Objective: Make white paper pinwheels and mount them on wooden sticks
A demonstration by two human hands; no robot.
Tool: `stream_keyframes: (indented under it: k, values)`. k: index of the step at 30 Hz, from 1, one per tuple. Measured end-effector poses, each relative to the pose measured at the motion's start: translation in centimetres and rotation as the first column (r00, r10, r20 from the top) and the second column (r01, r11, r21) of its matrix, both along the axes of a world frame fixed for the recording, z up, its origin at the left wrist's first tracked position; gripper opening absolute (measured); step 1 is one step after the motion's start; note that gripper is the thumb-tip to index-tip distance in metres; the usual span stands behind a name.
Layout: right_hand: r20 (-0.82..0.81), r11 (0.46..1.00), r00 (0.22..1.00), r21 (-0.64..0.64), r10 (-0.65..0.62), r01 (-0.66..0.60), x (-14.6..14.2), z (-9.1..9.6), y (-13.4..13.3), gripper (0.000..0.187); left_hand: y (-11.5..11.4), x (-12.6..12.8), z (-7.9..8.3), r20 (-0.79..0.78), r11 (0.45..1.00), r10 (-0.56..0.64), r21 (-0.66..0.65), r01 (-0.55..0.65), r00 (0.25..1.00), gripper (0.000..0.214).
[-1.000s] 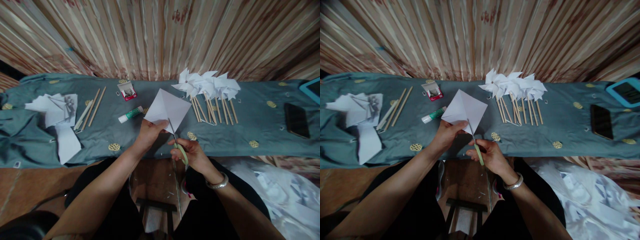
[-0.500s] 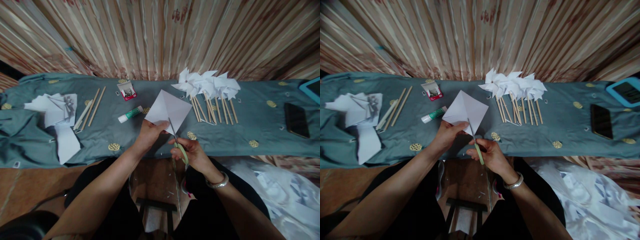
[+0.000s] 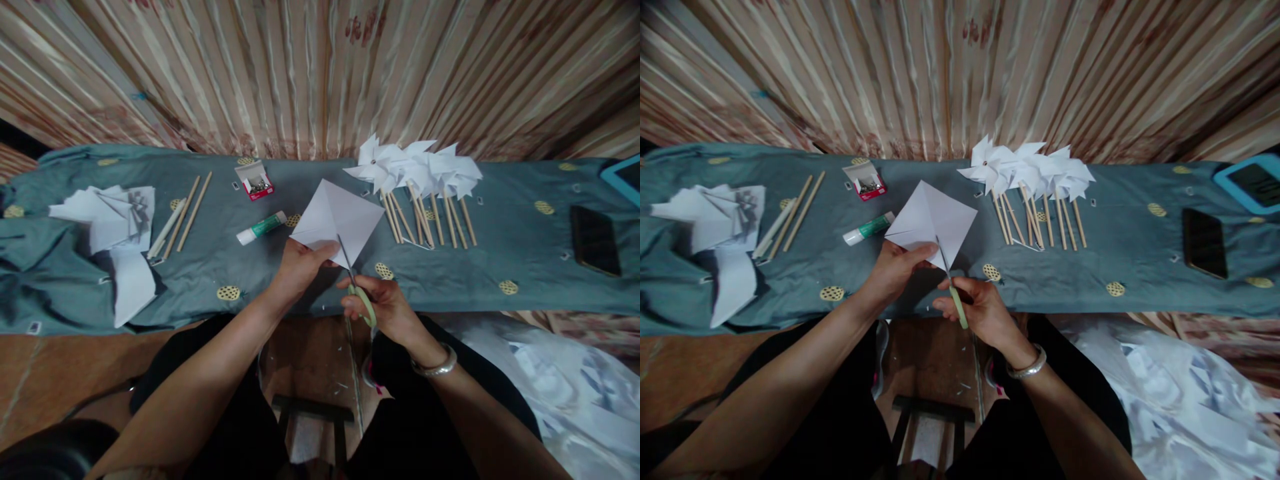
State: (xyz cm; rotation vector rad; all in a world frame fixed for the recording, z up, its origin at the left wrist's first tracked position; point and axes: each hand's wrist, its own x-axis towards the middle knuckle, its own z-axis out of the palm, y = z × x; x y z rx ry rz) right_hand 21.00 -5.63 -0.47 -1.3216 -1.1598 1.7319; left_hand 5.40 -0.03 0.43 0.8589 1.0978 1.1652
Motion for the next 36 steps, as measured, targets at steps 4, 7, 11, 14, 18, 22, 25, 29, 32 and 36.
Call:
stream_keyframes:
  k: [4,7,11,14,18,22,25,29,32,36]
  values:
    - [0.002,1.000,1.000,0.005,-0.002,0.002,-0.04,0.03,-0.01,0.038,-0.03,0.00,0.05,0.005,1.000,0.000,-0.002,0.000,1.000,0.027]
    - [0.003,1.000,1.000,-0.003,-0.018,0.018,-0.08,0.04,-0.03,0.039,-0.05,-0.01,0.10,-0.001,1.000,-0.008,-0.009,0.008,1.000,0.024]
    - [0.005,1.000,1.000,0.003,-0.027,0.027,-0.10,-0.08,-0.07,0.040,0.02,-0.01,-0.02,-0.002,1.000,0.000,0.002,0.000,1.000,0.024]
    - [-0.003,1.000,1.000,0.005,-0.026,0.026,-0.09,-0.14,-0.08,0.039,0.05,0.01,-0.17,-0.023,1.000,-0.006,0.016,0.007,1.000,0.023]
    - [-0.020,1.000,0.999,-0.001,-0.030,0.030,-0.08,-0.13,-0.06,0.037,-0.01,0.03,-0.24,-0.023,1.000,-0.010,0.025,0.010,1.000,0.022]
    - [-0.014,1.000,0.999,0.000,-0.028,0.028,-0.13,-0.04,-0.07,0.037,-0.06,0.08,-0.19,0.007,1.000,-0.002,0.018,0.002,1.000,0.022]
    - [-0.012,0.999,0.999,-0.010,-0.033,0.033,-0.21,0.06,-0.07,0.038,-0.04,0.09,-0.21,0.014,1.000,-0.004,0.014,0.004,1.000,0.021]
    - [-0.008,0.999,0.999,-0.021,-0.045,0.045,-0.30,0.23,-0.05,0.040,0.02,0.03,-0.29,0.016,1.000,0.001,0.014,-0.002,1.000,0.024]
    - [0.007,1.000,1.000,-0.011,-0.020,0.020,-0.25,0.29,-0.02,0.040,0.00,-0.01,-0.28,0.019,1.000,-0.005,0.014,0.005,1.000,0.023]
    - [-0.008,1.000,1.000,-0.018,-0.019,0.019,-0.16,0.21,0.00,0.038,-0.06,-0.02,-0.13,0.023,1.000,-0.012,0.016,0.012,1.000,0.023]
